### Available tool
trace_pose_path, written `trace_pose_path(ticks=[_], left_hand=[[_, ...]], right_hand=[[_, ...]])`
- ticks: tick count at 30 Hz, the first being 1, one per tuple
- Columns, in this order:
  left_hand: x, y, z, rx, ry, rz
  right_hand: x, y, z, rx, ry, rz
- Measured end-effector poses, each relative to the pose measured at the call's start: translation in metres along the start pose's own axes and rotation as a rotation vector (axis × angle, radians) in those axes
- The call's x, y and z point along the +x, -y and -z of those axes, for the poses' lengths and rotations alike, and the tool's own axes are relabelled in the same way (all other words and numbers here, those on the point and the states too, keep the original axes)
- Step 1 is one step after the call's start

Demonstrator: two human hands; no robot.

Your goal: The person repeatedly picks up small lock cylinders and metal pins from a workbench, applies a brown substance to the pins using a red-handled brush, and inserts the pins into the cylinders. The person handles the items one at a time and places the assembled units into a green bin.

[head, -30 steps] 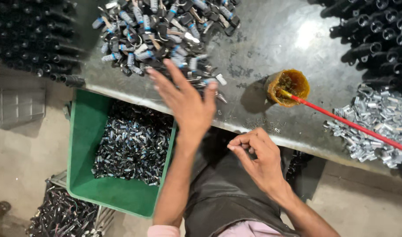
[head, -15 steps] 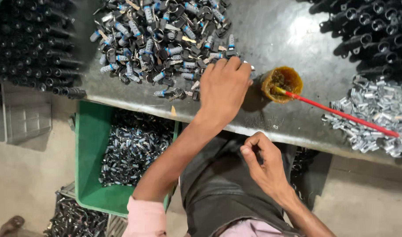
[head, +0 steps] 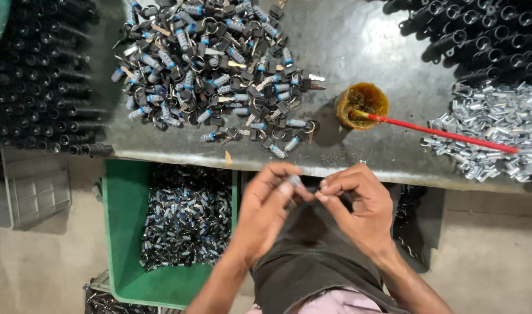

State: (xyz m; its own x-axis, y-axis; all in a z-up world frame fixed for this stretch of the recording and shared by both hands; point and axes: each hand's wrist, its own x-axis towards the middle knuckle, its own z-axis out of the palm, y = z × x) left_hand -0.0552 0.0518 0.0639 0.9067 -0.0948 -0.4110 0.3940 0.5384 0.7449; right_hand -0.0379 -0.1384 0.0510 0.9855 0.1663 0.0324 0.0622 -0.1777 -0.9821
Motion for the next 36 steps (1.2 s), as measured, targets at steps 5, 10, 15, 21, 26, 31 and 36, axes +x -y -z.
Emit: trace_pose_path(ticks=[5, 10, 15, 21, 26, 31, 36], left_hand=[[-0.021, 0.021, -0.005, 0.483, -0.184, -0.117], [-0.025, -0.004, -0.013, 0.597, -0.083, -0.178], [-0.015, -0.015, -0.006, 0.592, 0.063, -0.202], [-0.014, -0.030, 0.005, 1.080, 0.046, -0.674], [-0.006, -0.003, 0.002, 0.024, 0.083, -0.155], [-0.003, 0.027, -0.004, -0.506, 0.036, 0.104], [-0.010, 0.036, -0.009, -0.521, 0.025, 0.148]], right_hand=[[-0.007, 0.004, -0.011, 0.054, 0.019, -0.025], [-0.004, 0.004, -0.017, 0.267, 0.104, -0.101], [-0.001, -0.001, -0.005, 0.177, 0.195, -0.093], [-0.006, 0.006, -0.009, 0.140, 0.032, 0.037], [-0.003, 0.010, -0.014, 0.300, 0.018, -0.017], [0.003, 0.016, -0.017, 0.049, -0.037, 0.011], [0.009, 0.024, -0.019, 0.008, -0.047, -0.117]])
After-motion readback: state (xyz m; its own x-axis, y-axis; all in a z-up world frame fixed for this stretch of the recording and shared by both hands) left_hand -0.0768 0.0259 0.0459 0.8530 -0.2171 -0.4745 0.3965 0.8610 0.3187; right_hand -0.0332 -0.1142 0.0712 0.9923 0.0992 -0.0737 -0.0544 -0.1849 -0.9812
